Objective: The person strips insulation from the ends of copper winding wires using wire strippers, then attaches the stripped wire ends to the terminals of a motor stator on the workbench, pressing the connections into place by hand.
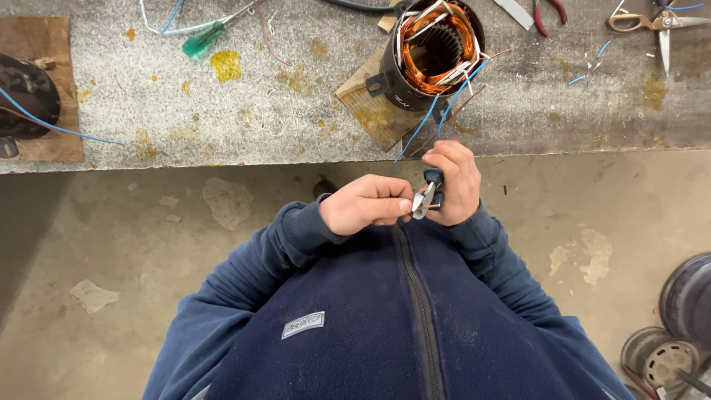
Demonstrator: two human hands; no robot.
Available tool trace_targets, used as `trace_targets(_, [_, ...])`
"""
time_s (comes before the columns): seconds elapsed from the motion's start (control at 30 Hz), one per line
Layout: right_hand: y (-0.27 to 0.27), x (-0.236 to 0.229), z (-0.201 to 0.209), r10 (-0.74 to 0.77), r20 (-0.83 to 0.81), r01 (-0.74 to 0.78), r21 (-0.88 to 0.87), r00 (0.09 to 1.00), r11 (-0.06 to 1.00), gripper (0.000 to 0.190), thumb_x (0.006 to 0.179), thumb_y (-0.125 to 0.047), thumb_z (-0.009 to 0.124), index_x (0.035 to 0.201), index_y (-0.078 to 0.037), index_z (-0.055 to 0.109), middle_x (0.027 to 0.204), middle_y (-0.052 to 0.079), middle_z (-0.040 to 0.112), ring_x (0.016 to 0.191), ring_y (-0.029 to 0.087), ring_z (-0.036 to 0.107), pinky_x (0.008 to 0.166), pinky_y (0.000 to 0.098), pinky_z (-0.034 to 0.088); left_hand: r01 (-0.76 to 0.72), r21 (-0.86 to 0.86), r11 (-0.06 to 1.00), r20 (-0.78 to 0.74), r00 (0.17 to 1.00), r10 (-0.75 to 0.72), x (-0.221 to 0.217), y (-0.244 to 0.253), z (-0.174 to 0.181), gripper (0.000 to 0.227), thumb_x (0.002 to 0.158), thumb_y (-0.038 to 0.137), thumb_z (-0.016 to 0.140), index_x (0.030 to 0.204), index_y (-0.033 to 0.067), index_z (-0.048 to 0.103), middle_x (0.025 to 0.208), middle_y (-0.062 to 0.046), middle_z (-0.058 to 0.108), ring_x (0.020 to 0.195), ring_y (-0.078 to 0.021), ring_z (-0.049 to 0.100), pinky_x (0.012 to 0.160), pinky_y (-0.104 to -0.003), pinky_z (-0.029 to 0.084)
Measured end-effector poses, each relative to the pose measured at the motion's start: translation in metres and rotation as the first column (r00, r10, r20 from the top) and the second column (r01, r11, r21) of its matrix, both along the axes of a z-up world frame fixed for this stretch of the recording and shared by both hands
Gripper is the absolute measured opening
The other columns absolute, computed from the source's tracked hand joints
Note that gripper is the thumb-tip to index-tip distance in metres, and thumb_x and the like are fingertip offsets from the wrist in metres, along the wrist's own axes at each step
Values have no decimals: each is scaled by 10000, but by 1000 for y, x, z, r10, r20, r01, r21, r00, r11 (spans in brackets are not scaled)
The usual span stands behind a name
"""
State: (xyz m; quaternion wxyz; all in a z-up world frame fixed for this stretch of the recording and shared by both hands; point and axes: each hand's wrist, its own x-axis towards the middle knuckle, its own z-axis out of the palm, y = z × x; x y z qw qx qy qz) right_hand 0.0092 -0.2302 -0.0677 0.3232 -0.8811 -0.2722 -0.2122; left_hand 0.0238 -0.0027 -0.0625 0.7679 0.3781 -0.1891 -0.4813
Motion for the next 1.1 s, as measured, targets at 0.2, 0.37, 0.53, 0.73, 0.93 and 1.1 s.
trace_targets(0.2, [-11, -3, -13, 34, -23, -33, 31, 999, 999, 344, 851, -237, 775, 1072, -48, 592, 1036, 148, 651, 994, 386, 666, 861, 475, 547, 24, -45, 999, -67, 997, -27, -2, -2, -6, 245, 1088, 255, 570, 1013, 27, 618, 783, 80, 478, 662, -26, 359, 584, -224, 300])
trace_targets(0.37, [-1, -3, 5, 36, -88, -34, 27, 995, 999, 470, 744, -199, 815, 1127, -45, 590, 1077, 158, 654, 1023, 387, 665, 875, 461, 547, -93, 61, 994, 158, 984, 82, -3, 1, 6, 208, 1078, 238, 583, 1018, 42, 617, 777, 51, 525, 687, -50, 435, 622, -245, 374])
trace_targets(0.53, [6, -6, 12, 2, -168, 4, 35, 986, 999, 653, 692, -98, 785, 1295, -21, 547, 1247, 202, 621, 1166, 415, 632, 988, 466, 533, -457, 145, 877, 699, 675, 236, -1, 6, 38, 107, 1003, 155, 652, 1011, 51, 628, 772, -67, 639, 684, -199, 651, 635, -313, 489])
trace_targets(0.73, [7, -7, 7, 1, -227, 6, 34, 974, 999, 748, 622, -60, 763, 1335, -26, 538, 1280, 209, 598, 1201, 430, 608, 1010, 471, 518, -592, 49, 804, 915, 350, 202, -1, 9, 44, 93, 922, 105, 706, 983, 70, 645, 832, -100, 672, 756, -301, 689, 637, -385, 525])
trace_targets(0.93, [9, -5, 1, -3, -190, 11, 41, 982, 999, 668, 626, -70, 781, 1259, -39, 569, 1209, 192, 622, 1145, 416, 629, 963, 466, 531, -584, 51, 810, 918, 346, 191, -1, 11, 43, 99, 921, 115, 715, 978, 66, 650, 816, -98, 667, 740, -299, 684, 620, -391, 517])
trace_targets(1.1, [6, -6, -8, -1, -193, 14, 65, 981, 998, 527, 599, -81, 786, 1091, -63, 597, 1063, 151, 654, 1030, 387, 661, 876, 443, 546, -566, 129, 815, 885, 435, 163, -2, 10, 39, 90, 959, 143, 692, 986, 74, 640, 781, -100, 667, 701, -294, 685, 606, -384, 515])
